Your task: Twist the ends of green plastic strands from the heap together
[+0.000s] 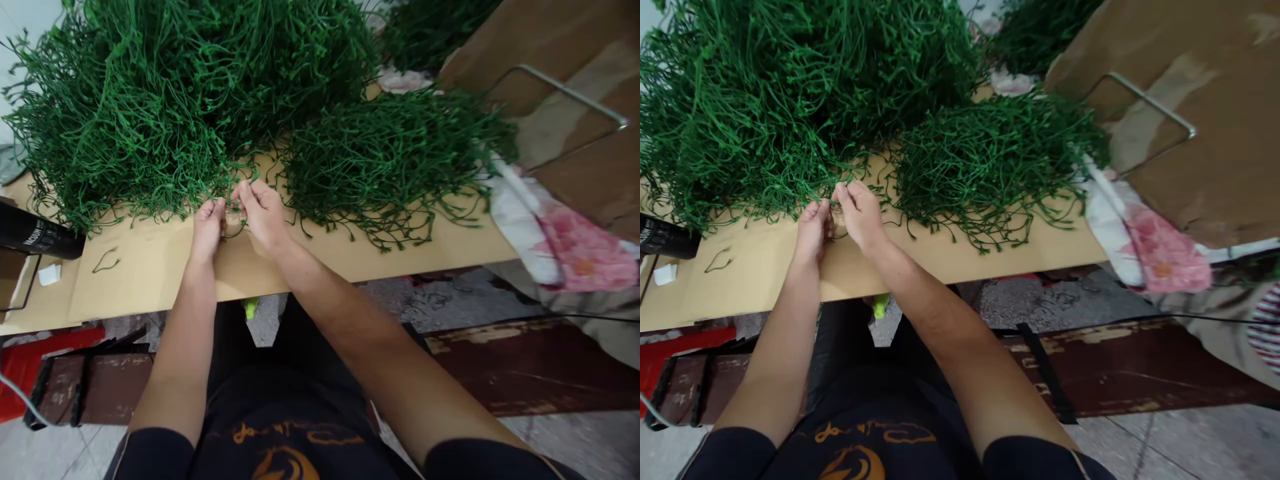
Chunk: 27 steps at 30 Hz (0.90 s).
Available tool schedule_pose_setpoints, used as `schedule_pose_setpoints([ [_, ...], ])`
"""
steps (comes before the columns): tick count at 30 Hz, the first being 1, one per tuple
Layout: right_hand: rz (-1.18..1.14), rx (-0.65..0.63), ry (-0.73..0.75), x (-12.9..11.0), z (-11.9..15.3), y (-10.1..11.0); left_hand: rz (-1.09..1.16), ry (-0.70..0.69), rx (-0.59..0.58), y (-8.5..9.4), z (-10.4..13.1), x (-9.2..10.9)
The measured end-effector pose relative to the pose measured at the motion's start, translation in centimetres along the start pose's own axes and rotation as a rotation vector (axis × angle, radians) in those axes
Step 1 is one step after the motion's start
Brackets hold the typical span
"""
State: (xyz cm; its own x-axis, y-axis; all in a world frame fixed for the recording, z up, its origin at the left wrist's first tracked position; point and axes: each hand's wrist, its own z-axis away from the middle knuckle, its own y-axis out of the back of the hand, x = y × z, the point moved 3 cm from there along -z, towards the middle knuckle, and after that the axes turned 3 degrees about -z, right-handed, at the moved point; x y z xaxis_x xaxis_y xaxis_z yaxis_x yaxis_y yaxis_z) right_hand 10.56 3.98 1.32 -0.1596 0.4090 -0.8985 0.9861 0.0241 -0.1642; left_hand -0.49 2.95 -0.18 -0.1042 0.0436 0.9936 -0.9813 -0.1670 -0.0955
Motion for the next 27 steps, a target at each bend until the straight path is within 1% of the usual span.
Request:
schedule_pose_setpoints([
  [3, -0.025, -0.098, -0.029, -0.5, 0.4, -0.3, 0.032, 0.05, 0.074, -0.3, 0.0, 0.3],
  [6, -0.109, -0.092, -0.061, -0.9, 0.7, -0.1, 0.064, 0.085, 0.22, -0.2, -0.3, 0.5],
  [7, -0.133, -0.082, -0.073, -0.9, 0.8, 0.1, 0.065, 0.094, 0.25, 0.0, -0.4, 0.5],
  [8, -0.148, -0.076, -0.088, -0.9, 0.7, 0.2, 0.063, 0.098, 0.251, 0.1, -0.5, 0.4],
  [9, -0.153, -0.074, -0.105, -0.8, 0.7, 0.4, 0.059, 0.096, 0.222, 0.1, -0.6, 0.4],
  [13, -0.157, -0.079, -0.21, 0.1, 0.0, 0.5, 0.064, 0.061, 0.006, 0.4, -0.4, 0.4],
  [15, -0.139, -0.098, -0.273, 0.6, -0.2, 0.3, 0.054, 0.05, -0.054, 0.5, -0.1, 0.4],
  [17, -0.09, -0.125, -0.331, 1.1, -0.2, 0.1, 0.045, 0.036, -0.095, 0.5, 0.1, 0.4],
  [19, -0.079, -0.159, -0.351, 1.3, -0.2, -0.1, 0.044, 0.019, -0.129, 0.4, 0.3, 0.3],
  [23, -0.212, -0.218, -0.316, 1.2, -0.3, -0.2, 0.0, -0.032, -0.18, 0.2, 0.3, 0.3],
  [27, -0.275, -0.203, -0.343, 1.3, -0.4, 0.4, -0.03, -0.032, -0.236, 0.0, 0.5, 0.3],
])
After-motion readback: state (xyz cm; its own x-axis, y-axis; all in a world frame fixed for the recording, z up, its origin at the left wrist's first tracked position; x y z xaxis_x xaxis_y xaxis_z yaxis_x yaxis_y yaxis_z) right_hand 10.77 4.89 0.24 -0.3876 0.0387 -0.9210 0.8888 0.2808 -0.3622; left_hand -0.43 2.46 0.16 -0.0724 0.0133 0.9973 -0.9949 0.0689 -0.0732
